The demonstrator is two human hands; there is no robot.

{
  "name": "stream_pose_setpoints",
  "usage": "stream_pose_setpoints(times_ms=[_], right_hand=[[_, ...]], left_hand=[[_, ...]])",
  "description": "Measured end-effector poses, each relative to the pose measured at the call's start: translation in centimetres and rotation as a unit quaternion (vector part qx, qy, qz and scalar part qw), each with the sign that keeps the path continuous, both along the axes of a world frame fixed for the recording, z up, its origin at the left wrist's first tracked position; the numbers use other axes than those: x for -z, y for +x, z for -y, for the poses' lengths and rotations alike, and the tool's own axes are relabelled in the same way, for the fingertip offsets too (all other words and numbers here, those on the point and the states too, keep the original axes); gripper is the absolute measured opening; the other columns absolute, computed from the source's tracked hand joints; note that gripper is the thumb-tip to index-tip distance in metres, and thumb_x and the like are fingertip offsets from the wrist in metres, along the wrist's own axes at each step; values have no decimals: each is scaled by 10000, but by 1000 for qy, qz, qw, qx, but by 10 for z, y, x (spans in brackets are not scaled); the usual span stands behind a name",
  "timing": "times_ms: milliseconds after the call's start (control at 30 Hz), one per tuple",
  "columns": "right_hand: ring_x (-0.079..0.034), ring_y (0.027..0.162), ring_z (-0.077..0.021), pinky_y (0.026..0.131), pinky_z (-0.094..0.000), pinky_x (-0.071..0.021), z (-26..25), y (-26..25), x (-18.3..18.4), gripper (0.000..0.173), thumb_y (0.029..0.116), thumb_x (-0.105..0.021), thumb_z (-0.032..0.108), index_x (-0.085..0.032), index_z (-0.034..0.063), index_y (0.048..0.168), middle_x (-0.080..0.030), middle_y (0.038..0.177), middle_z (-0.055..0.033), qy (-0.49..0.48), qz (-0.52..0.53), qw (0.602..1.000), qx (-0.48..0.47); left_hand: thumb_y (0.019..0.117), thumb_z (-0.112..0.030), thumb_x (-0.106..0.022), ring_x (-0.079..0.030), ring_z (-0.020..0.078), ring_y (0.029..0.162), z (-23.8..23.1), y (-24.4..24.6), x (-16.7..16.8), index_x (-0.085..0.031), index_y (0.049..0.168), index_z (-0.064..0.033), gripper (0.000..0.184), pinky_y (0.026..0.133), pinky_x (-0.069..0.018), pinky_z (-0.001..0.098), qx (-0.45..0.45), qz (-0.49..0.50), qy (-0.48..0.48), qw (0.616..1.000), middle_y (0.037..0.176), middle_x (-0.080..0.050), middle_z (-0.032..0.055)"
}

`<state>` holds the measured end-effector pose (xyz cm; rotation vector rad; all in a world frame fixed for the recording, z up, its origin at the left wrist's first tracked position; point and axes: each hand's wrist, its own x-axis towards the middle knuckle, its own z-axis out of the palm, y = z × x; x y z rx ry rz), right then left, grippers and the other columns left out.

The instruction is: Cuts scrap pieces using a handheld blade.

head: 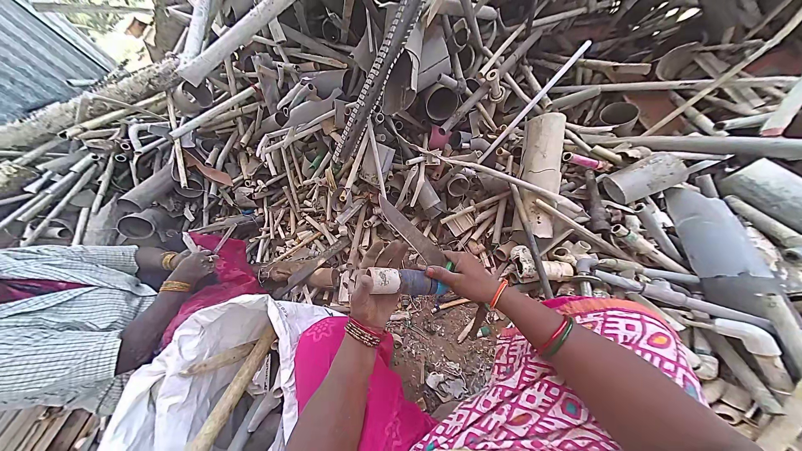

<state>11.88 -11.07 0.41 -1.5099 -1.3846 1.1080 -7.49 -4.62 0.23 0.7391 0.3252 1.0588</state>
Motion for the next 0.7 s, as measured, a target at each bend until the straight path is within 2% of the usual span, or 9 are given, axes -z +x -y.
stream_pose_setpoints(times_ms=[133, 167, 233, 300, 367, 433, 533, 633, 700], right_hand=[[-506, 537, -1, 538, -179, -460, 5, -23, -4, 261, 1052, -588, 298, -608, 41, 1006, -551, 701, 42, -35, -141, 988, 46], [-506, 543, 3, 542, -178, -457, 6, -28, -3, 251, 1047, -591, 292, -615, 46, 1010, -557, 708, 48, -28, -150, 987, 44], [-517, 561, 11, 554, -176, -460, 10, -39, 1, 250, 1034, -603, 287, -628, 38, 1042, -570, 732, 53, -22, -154, 987, 41], [-520, 560, 8, 548, -177, -461, 12, -45, 2, 264, 1036, -605, 297, -624, 36, 1069, -575, 745, 48, -32, -157, 986, 47], [-511, 559, 6, 543, -182, -453, 12, -48, 5, 277, 1035, -605, 315, -621, 40, 1067, -572, 748, 47, -43, -155, 986, 50], [-514, 586, -6, 570, -202, -450, 14, -50, 10, 304, 1028, -605, 334, -625, 33, 1062, -570, 762, 41, -52, -141, 988, 43], [-469, 504, 12, 508, -169, -432, 19, -57, 8, 208, 1037, -582, 275, -590, 71, 994, -510, 660, 82, -58, -202, 977, 37], [-436, 450, 14, 474, -160, -423, 25, -64, 3, 152, 1046, -548, 234, -560, 106, 965, -447, 577, 115, -71, -267, 961, 22], [-434, 450, 15, 475, -158, -417, 27, -64, 0, 147, 1055, -532, 225, -555, 110, 967, -441, 570, 117, -77, -286, 955, 17]], left_hand=[[581, -660, -870, -748, 196, 913, 20, 22, -13, -676, 1071, -146, 736, 817, -618, 375, -91, 10, -58, 994, 954, -764, 46], [699, -593, -855, -738, 170, 821, 22, 27, -11, -655, 1024, -116, 610, 773, -624, 345, -117, -11, -53, 992, 861, -742, 39], [1036, -321, -485, -671, 118, 608, 21, 35, -14, -567, 939, -71, 280, 625, -606, 277, -172, -55, -68, 981, 674, -651, 15], [1106, -285, -246, -609, 84, 494, 16, 40, -17, -517, 901, -77, 398, 521, -569, 235, -203, -114, -85, 969, 575, -581, -8], [1115, -279, -295, -608, 78, 503, 11, 41, -16, -536, 904, -68, 384, 522, -565, 240, -225, -180, -69, 955, 583, -580, -3], [1084, -235, -423, -650, 94, 639, 9, 39, -11, -564, 1011, -37, 253, 637, -589, 283, -242, -238, -35, 940, 711, -619, 24], [1038, -189, -523, -650, 65, 647, 4, 40, -8, -581, 956, -5, 209, 655, -582, 261, -275, -321, 21, 906, 706, -618, 7], [1114, -307, -366, -623, 59, 626, -3, 42, 1, -574, 988, -6, 387, 632, -560, 250, -267, -363, 16, 893, 702, -593, 12], [1125, -414, -252, -617, 103, 710, -5, 43, -1, -566, 1167, 0, 521, 691, -551, 292, -235, -354, -34, 905, 810, -586, 60]])
